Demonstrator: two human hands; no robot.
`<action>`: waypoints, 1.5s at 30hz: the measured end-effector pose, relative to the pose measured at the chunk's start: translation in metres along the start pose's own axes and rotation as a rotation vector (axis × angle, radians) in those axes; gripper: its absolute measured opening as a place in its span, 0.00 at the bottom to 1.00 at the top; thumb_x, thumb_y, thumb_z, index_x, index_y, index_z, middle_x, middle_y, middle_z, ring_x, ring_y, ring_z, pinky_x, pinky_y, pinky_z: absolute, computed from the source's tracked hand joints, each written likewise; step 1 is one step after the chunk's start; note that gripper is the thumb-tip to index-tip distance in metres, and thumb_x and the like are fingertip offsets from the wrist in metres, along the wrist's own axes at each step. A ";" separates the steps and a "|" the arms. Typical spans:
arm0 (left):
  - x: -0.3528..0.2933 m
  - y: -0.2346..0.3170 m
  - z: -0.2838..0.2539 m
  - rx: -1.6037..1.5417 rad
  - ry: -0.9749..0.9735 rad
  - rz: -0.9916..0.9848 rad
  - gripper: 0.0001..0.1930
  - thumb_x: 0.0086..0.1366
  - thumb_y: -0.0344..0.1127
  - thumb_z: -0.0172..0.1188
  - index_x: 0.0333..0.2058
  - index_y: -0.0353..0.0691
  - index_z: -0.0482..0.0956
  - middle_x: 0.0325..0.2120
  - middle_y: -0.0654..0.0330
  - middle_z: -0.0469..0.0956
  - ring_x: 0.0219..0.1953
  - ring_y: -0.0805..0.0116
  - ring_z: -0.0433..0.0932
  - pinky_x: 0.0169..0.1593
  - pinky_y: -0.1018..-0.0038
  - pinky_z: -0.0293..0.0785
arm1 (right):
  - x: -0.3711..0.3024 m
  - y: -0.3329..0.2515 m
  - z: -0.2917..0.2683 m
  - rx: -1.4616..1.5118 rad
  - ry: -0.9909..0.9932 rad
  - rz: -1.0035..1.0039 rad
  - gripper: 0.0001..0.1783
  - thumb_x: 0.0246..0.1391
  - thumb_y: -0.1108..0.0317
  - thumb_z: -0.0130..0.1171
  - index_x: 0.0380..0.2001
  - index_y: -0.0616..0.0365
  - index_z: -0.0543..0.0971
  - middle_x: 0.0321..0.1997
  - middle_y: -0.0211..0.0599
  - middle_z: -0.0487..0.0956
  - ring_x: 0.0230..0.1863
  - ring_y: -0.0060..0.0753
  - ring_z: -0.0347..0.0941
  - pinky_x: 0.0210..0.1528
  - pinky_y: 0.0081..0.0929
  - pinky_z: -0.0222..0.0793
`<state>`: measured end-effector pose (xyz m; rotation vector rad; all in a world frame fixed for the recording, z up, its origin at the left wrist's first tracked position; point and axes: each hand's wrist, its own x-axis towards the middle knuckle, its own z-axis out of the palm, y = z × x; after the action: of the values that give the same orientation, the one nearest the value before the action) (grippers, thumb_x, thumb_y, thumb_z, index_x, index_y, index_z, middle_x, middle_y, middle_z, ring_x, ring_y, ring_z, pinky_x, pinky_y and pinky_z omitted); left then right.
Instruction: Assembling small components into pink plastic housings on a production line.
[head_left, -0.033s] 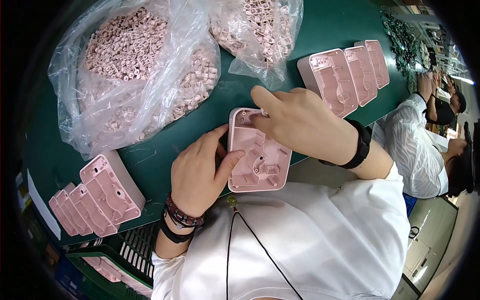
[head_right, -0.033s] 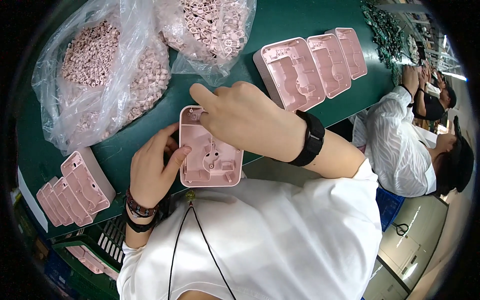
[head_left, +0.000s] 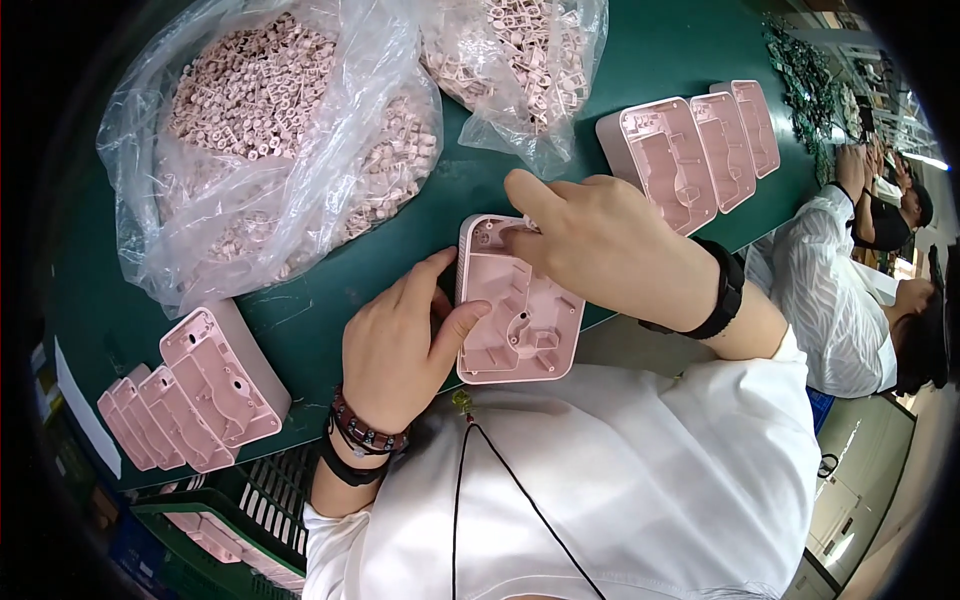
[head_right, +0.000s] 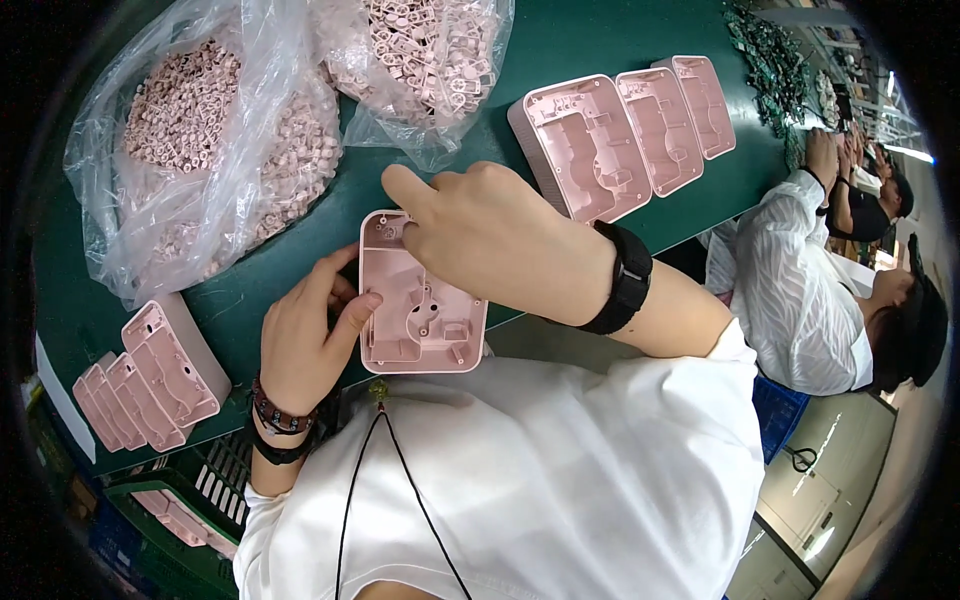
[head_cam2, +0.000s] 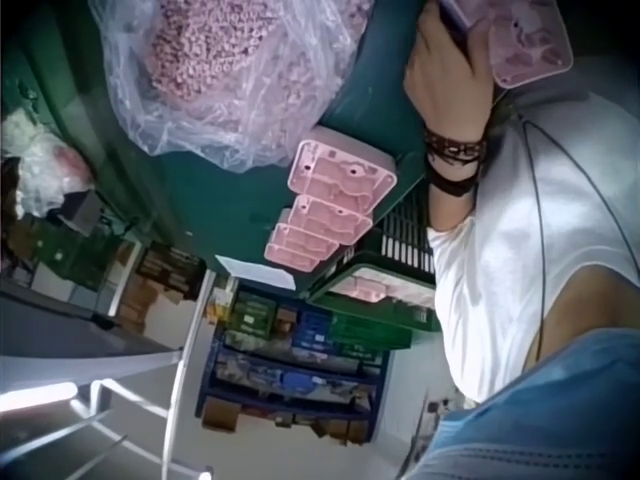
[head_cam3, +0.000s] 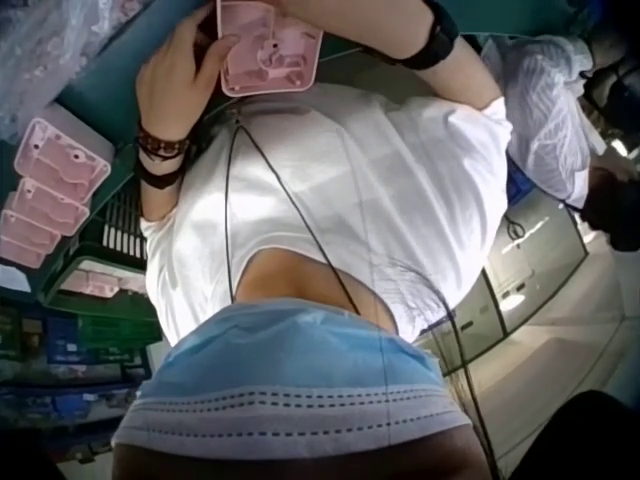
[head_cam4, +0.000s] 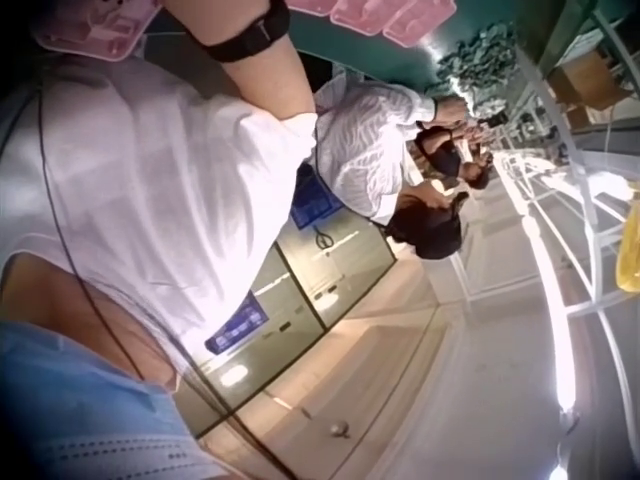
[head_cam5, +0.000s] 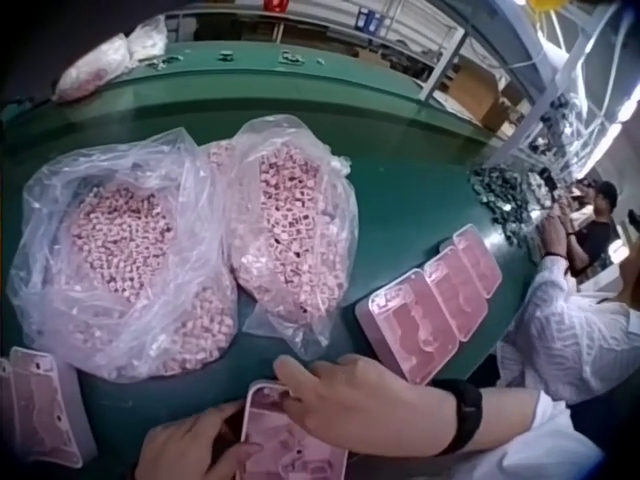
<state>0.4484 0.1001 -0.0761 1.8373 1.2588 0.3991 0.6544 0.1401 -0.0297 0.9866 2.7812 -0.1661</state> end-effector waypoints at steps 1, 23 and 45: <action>-0.001 -0.001 -0.001 -0.011 -0.017 -0.035 0.23 0.57 0.47 0.57 0.46 0.36 0.69 0.19 0.60 0.73 0.21 0.61 0.74 0.25 0.69 0.69 | 0.000 0.000 -0.001 0.022 0.011 0.023 0.12 0.36 0.69 0.57 0.30 0.52 0.79 0.30 0.33 0.63 0.22 0.23 0.69 0.19 0.22 0.64; 0.048 0.046 0.042 -0.506 -0.078 -0.064 0.36 0.60 0.32 0.54 0.59 0.31 0.41 0.20 0.56 0.77 0.21 0.67 0.77 0.27 0.76 0.70 | -0.149 -0.005 -0.001 0.097 0.861 0.883 0.15 0.36 0.87 0.51 0.28 0.59 0.79 0.23 0.32 0.59 0.25 0.29 0.57 0.26 0.22 0.53; -0.261 0.048 -0.102 0.782 0.692 -0.391 0.20 0.62 0.33 0.51 0.49 0.33 0.58 0.21 0.58 0.73 0.19 0.70 0.71 0.23 0.78 0.65 | -0.037 -0.129 -0.020 0.623 1.056 0.035 0.08 0.49 0.78 0.53 0.34 0.59 0.76 0.19 0.36 0.67 0.16 0.33 0.62 0.18 0.24 0.57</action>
<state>0.2943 -0.0870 0.0717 2.0590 2.4705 0.3599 0.5977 0.0211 0.0033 1.6250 3.7523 -0.7282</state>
